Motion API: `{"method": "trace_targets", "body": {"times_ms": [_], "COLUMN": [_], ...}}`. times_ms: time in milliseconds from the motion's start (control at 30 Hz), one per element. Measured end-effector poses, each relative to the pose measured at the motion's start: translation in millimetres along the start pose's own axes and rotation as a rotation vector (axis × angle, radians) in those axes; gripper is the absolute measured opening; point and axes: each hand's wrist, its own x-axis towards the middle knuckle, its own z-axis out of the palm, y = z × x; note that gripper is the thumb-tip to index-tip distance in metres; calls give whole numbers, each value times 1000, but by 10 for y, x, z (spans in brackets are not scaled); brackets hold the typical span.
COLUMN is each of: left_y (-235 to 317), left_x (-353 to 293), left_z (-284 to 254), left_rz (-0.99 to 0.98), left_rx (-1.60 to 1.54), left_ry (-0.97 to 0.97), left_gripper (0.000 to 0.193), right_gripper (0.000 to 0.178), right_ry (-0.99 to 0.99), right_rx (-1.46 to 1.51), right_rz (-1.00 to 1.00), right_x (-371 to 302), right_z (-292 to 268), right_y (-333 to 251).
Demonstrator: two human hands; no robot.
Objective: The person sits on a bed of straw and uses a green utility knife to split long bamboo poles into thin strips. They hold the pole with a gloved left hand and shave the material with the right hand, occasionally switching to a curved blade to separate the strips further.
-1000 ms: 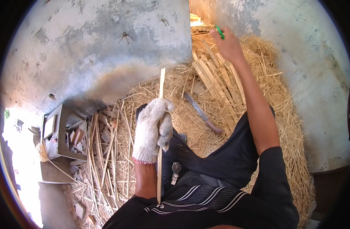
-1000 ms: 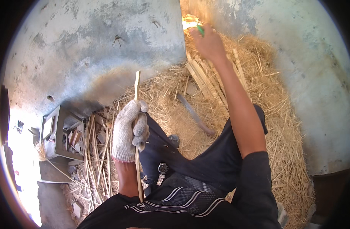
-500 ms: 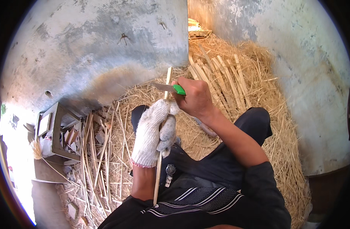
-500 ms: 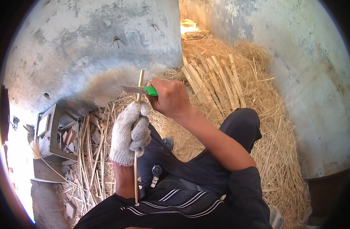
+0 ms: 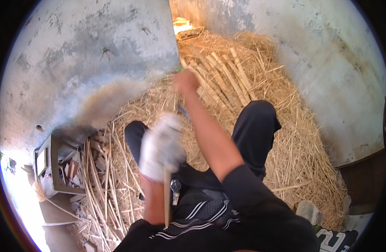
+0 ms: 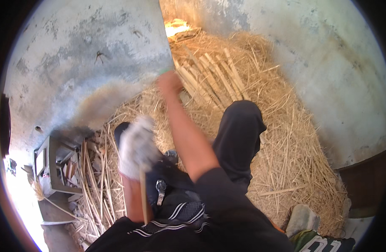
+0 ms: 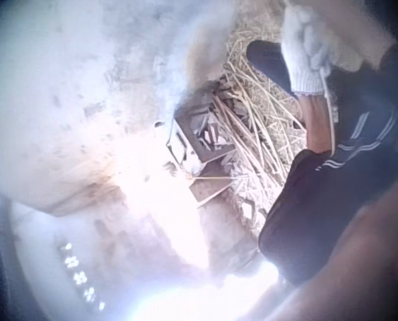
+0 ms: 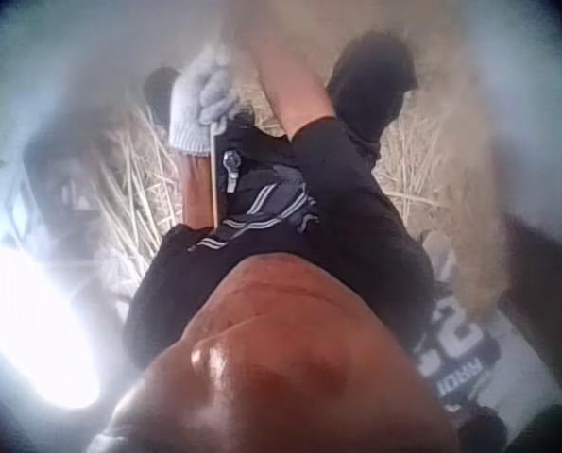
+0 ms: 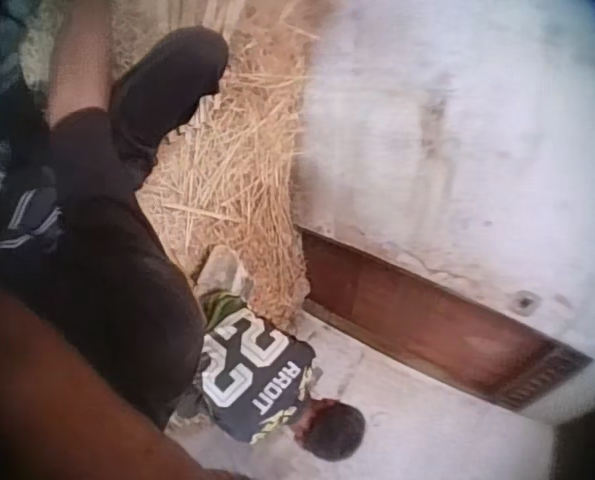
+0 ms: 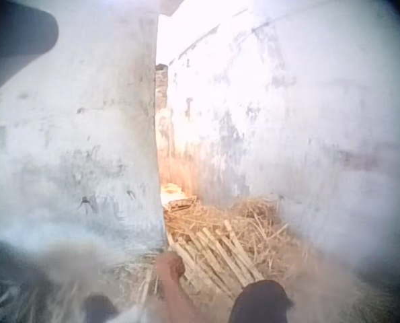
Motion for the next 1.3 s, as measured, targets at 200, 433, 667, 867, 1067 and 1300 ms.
{"method": "trace_targets", "body": {"times_ms": [200, 433, 667, 867, 1067, 1300], "left_y": [253, 164, 7, -45, 32, -17], "left_x": [-46, -254, -319, -262, -68, -208], "left_z": [276, 320, 408, 323, -34, 42], "left_rz": [342, 523, 481, 448, 481, 300], "left_rx": [480, 699, 643, 673, 501, 456], "left_ry": [104, 312, 261, 285, 197, 92], "left_gripper": [26, 27, 27, 25, 25, 28], "right_gripper": [41, 44, 39, 34, 30, 41], "right_ry": [-45, -132, 11, 160, 260, -207], "right_rx": [202, 510, 548, 297, 413, -23], "right_rz": [35, -785, -1091, -913, -905, -17], "right_x": [835, -345, -965, -910, -686, 115], "right_z": [-1023, -1659, -1391, -1322, -525, -717], "right_y": [209, -246, -193, -172, -191, 792]}}
